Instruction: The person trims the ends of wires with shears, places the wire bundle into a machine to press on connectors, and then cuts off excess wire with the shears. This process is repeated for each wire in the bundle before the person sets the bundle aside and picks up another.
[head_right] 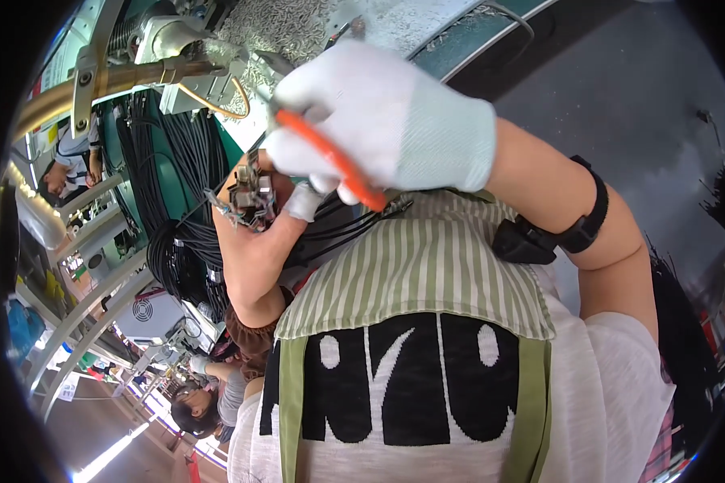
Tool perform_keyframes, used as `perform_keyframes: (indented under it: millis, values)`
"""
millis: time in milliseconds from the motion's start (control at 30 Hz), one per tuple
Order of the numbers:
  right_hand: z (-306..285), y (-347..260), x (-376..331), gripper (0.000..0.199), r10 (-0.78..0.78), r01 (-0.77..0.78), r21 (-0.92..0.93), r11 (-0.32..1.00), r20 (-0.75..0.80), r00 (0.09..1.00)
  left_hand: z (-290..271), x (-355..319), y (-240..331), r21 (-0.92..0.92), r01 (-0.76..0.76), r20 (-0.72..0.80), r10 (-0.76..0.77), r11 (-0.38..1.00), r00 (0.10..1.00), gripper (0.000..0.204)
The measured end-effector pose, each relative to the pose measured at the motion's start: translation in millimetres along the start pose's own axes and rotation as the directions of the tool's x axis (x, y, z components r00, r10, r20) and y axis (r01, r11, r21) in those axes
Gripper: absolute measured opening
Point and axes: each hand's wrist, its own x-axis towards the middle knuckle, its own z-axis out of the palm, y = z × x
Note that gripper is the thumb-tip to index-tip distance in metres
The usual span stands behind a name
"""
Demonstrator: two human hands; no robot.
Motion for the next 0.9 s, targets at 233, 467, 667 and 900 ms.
perform_keyframes:
  millis: [233,467,667,900]
  values:
    - [1,-25,-9,0.022,0.317,-0.326,0.245,0.913,0.077,0.945,10,0,-5,0.334,-0.237,-0.090,0.281,0.912,0.956,0.030]
    - [-8,-18,-18,0.020,0.273,-0.287,0.228,0.930,0.091,0.958,7,-5,6,-0.400,-0.010,-0.080,-0.024,0.916,0.996,0.024]
    - [10,-5,-18,0.012,0.009,-0.009,0.001,1.000,-0.132,0.991,-6,2,-1,-0.463,-0.017,-0.048,-0.006,0.886,0.999,0.018]
    - [36,15,-29,0.016,-0.553,0.104,-0.854,0.509,-0.233,0.800,8,9,-10,-0.255,-0.165,-0.275,0.092,0.953,0.957,0.015]
